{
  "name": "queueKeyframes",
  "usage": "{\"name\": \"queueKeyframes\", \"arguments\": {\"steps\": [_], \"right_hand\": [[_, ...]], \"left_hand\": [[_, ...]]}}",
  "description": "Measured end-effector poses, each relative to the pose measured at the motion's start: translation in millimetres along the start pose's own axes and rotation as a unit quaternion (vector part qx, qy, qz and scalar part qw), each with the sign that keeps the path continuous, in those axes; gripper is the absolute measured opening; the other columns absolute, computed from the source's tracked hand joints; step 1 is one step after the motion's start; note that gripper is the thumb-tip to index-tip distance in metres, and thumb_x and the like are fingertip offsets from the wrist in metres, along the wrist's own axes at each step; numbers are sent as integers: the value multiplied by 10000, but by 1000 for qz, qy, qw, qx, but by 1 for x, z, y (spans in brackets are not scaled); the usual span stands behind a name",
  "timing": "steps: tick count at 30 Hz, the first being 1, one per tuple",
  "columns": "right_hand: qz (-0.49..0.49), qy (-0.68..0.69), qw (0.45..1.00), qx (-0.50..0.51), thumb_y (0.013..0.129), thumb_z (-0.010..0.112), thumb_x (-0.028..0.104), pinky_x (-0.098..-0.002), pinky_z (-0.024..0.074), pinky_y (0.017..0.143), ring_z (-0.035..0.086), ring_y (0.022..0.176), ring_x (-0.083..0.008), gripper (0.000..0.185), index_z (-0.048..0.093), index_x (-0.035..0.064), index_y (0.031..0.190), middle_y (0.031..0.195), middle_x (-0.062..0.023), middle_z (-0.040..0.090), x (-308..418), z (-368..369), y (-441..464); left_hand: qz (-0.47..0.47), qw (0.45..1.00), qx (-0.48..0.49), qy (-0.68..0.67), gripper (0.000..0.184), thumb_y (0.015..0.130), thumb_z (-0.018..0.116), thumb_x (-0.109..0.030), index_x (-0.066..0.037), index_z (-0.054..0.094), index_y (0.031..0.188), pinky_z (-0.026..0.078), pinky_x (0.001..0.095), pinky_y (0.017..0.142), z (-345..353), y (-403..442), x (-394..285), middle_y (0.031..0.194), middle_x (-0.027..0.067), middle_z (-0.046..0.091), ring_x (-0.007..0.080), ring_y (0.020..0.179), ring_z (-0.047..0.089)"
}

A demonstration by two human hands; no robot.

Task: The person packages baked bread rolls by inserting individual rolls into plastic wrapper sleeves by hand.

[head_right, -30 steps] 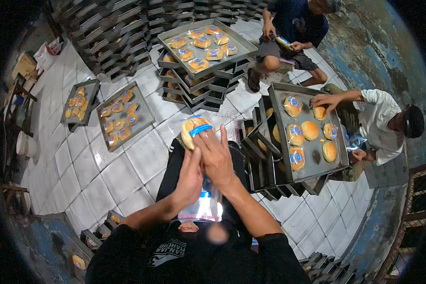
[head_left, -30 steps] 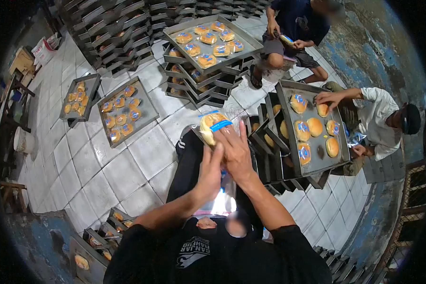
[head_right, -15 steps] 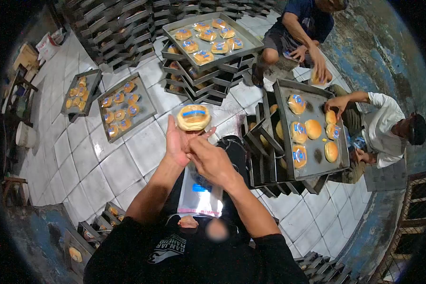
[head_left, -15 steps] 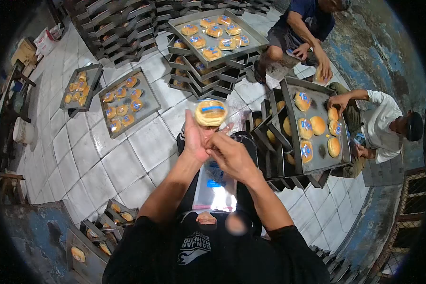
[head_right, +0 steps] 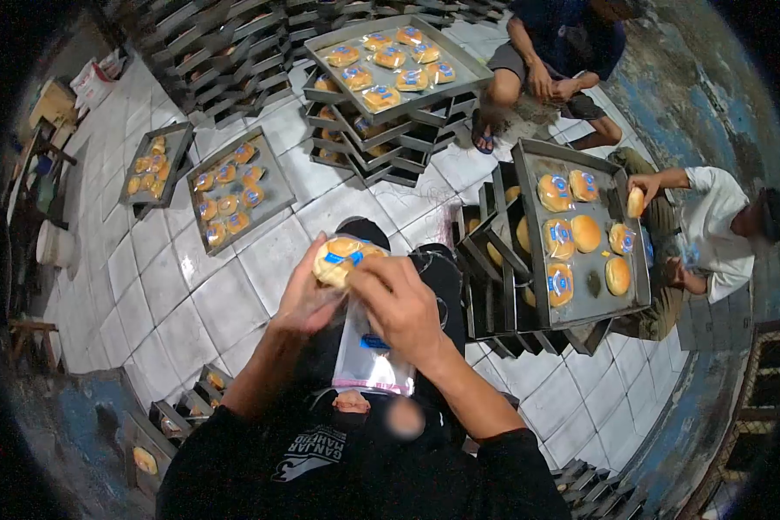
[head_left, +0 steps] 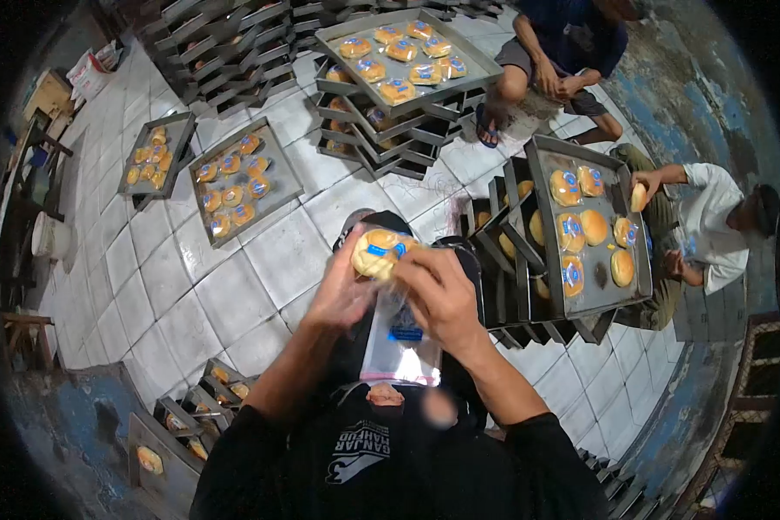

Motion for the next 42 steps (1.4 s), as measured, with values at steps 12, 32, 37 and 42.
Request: {"name": "queueKeyframes", "arguments": {"steps": [12,32,37,42], "right_hand": [[146,60,987,-24,979,650,163,-385,466,606,589,628,-329,238,634,-45,864,715,-180,571,-64,12,20],[446,564,690,-87,1033,596,171,-333,621,776,734,911,-236,217,697,-20,1018,1070,-163,735,-105,24,-84],[215,-151,942,-210,949,672,75,-390,562,809,709,942,-303,129,634,-25,877,1160,-167,718,-102,-162,-92],[273,-463,835,-119,880,761,151,-455,539,865,661,1017,-431,261,663,-15,1057,1161,-216,688,-92,-198,-152]], "left_hand": [[298,871,-73,382,258,1056,583,-212,-16,676,916,493,234,785,3,33,-50,896,34,696,71,821,602],[172,962,-4,213,174,998,651,-151,-3,694,916,454,278,836,-15,20,-21,1028,80,704,102,929,579],[215,839,-2,499,445,957,622,-82,8,550,1387,436,349,1091,34,6,-8,1440,152,564,222,1307,556],[304,489,31,817,525,836,758,-64,-95,624,1342,407,507,1128,37,-60,27,1505,226,495,470,1394,451]]}}
Point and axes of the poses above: each hand's wrist, its own y-axis towards the middle knuckle, its own z-axis out of the palm, x = y × z, the point moved 7 cm from there along y, towards the middle knuckle
